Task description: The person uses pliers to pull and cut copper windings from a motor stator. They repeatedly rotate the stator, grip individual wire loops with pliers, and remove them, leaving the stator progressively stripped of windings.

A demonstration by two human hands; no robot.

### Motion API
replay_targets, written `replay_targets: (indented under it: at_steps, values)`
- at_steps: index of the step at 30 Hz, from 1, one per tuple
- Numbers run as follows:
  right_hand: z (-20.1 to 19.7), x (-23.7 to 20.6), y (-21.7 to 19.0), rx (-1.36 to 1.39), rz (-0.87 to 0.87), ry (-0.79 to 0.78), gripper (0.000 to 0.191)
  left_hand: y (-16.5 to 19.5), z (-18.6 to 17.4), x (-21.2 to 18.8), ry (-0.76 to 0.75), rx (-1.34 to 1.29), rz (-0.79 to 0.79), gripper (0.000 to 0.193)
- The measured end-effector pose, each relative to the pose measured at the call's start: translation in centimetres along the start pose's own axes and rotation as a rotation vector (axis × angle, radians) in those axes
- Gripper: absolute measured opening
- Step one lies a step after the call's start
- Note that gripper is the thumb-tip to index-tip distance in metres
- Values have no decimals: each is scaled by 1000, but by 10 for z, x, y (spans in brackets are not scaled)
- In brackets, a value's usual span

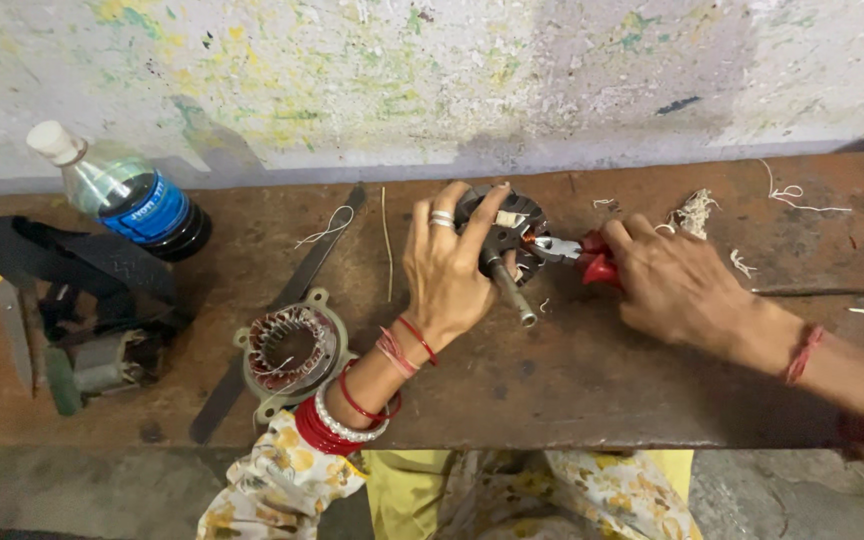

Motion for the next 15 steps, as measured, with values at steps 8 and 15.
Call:
replay_targets:
  at_steps: [8, 15]
  values:
    - [32, 25, 45, 0, -170, -137, 74, 1, 3, -2, -12, 25, 137, 68]
    - [54, 29, 71, -67, -226, -87, 92, -7, 5, 0, -21, -11, 140, 69]
Point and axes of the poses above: each hand's wrist, its own x-axis towards the middle knuckle, its own z-axis out of the palm, y = z × x, the point moved 3 cm from there along x, towards the middle knuckle, and after that the axes turned 6 degrees about -x, right-handed, at the moved point
